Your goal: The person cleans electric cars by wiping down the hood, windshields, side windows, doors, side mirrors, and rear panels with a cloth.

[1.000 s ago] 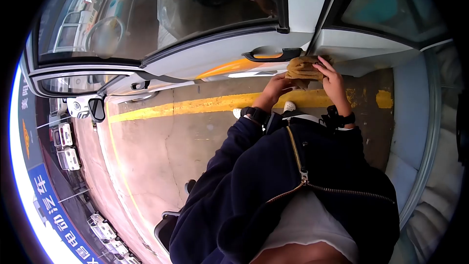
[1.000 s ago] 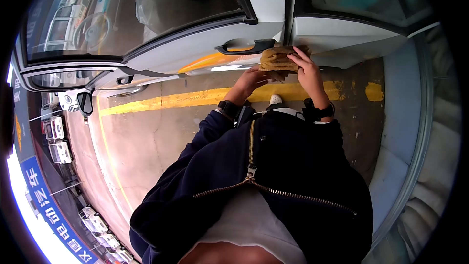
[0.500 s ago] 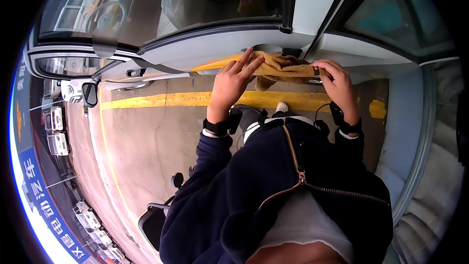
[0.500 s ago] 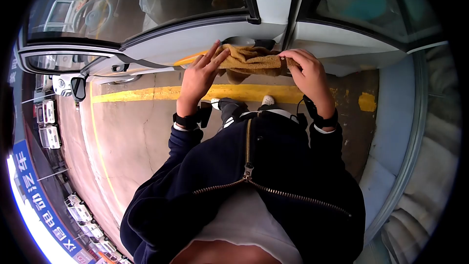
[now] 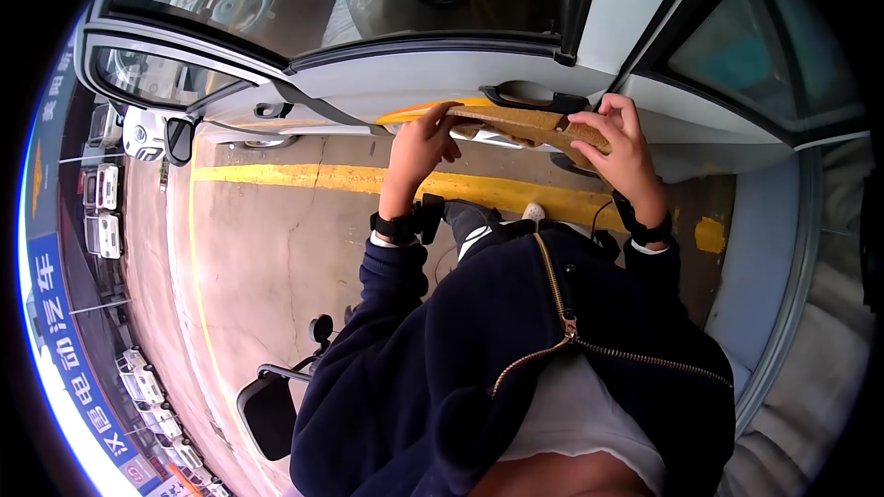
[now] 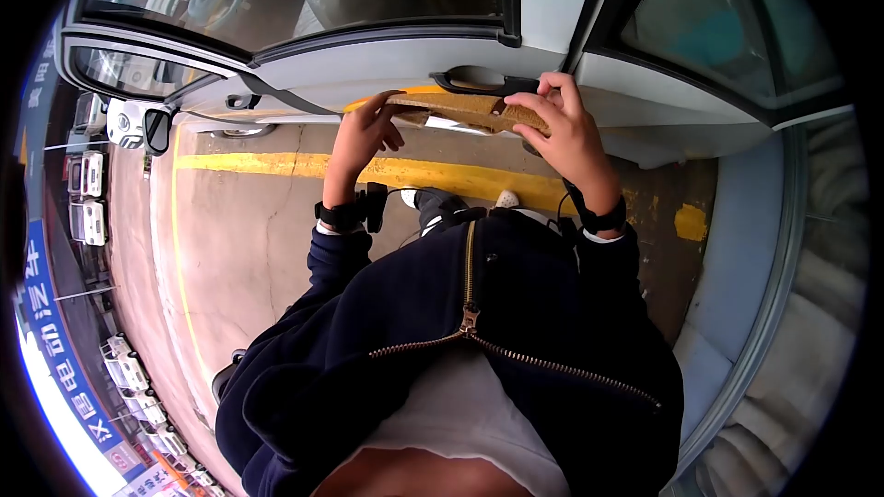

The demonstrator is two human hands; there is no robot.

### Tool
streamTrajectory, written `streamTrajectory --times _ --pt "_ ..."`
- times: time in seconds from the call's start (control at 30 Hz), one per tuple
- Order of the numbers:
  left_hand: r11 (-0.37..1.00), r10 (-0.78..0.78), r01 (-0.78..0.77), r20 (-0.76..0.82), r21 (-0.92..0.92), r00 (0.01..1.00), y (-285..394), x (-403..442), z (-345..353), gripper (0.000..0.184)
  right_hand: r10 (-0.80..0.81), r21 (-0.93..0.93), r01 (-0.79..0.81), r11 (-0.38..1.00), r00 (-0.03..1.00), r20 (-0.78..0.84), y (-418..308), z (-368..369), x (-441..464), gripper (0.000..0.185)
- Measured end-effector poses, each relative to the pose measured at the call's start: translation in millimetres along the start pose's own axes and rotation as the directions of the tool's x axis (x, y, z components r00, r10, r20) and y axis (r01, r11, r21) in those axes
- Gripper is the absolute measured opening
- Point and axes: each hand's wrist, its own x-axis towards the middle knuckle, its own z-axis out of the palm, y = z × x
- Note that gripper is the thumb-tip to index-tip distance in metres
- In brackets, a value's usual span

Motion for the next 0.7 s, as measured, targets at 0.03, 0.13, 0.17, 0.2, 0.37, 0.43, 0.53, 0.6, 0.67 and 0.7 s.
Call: streamTrajectory --times 0.03,0.13,0.17,0.2,0.37,0.43,0.53,0.6,0.67,0.7 --pt "0.966 0.042 -0.053 -0.050 -0.251 0.998 -18.3 3.5 7.1 0.030 -0.019 0.051 0.015 0.999 0.997 0.081 2.1 2.0 -5.1 0.034" --pt "0.972 0.233 -0.235 -0.070 -0.017 0.970 -43.2 9.9 4.1 0.030 -0.157 -0.086 0.169 0.982 0.980 0.126 0.0 5.7 -15.6 0.033" --pt "0.980 0.178 -0.183 -0.067 -0.082 0.982 -45.9 9.5 3.9 0.029 -0.197 -0.107 0.210 0.972 0.973 0.123 2.9 8.1 -17.1 0.034" --pt "0.980 0.177 -0.183 -0.072 -0.078 0.982 -42.1 7.1 2.7 0.029 -0.202 -0.103 0.215 0.971 0.972 0.121 5.5 9.1 -19.2 0.034" --pt "0.930 0.344 -0.350 -0.065 -0.111 0.937 -28.5 10.4 -12.0 0.017 -0.251 -0.055 0.261 0.964 0.958 0.139 -2.3 17.8 -16.0 0.026" --pt "0.903 0.321 -0.296 0.033 -0.310 0.946 -19.7 8.3 -24.2 0.008 -0.239 0.084 0.231 0.969 0.966 0.102 -14.1 24.5 -12.6 0.022" --pt "0.797 0.517 -0.438 0.096 -0.416 0.850 4.8 8.1 -47.0 0.003 -0.081 0.395 0.009 0.919 0.983 0.166 -25.1 32.8 -10.6 0.015" --pt "0.760 0.622 -0.547 0.151 -0.350 0.768 17.1 12.9 -63.6 0.009 0.034 0.608 -0.097 0.788 0.993 0.114 -29.7 49.2 -2.5 0.016" --pt "0.643 0.701 -0.522 0.158 -0.560 0.695 27.1 15.2 -68.9 0.023 0.002 0.592 -0.048 0.805 0.997 0.079 -31.2 60.0 9.4 0.020" --pt "0.685 0.629 -0.485 0.104 -0.544 0.770 30.6 11.4 -65.6 0.037 -0.014 0.633 -0.032 0.773 0.998 0.067 -34.8 62.4 17.0 0.020"
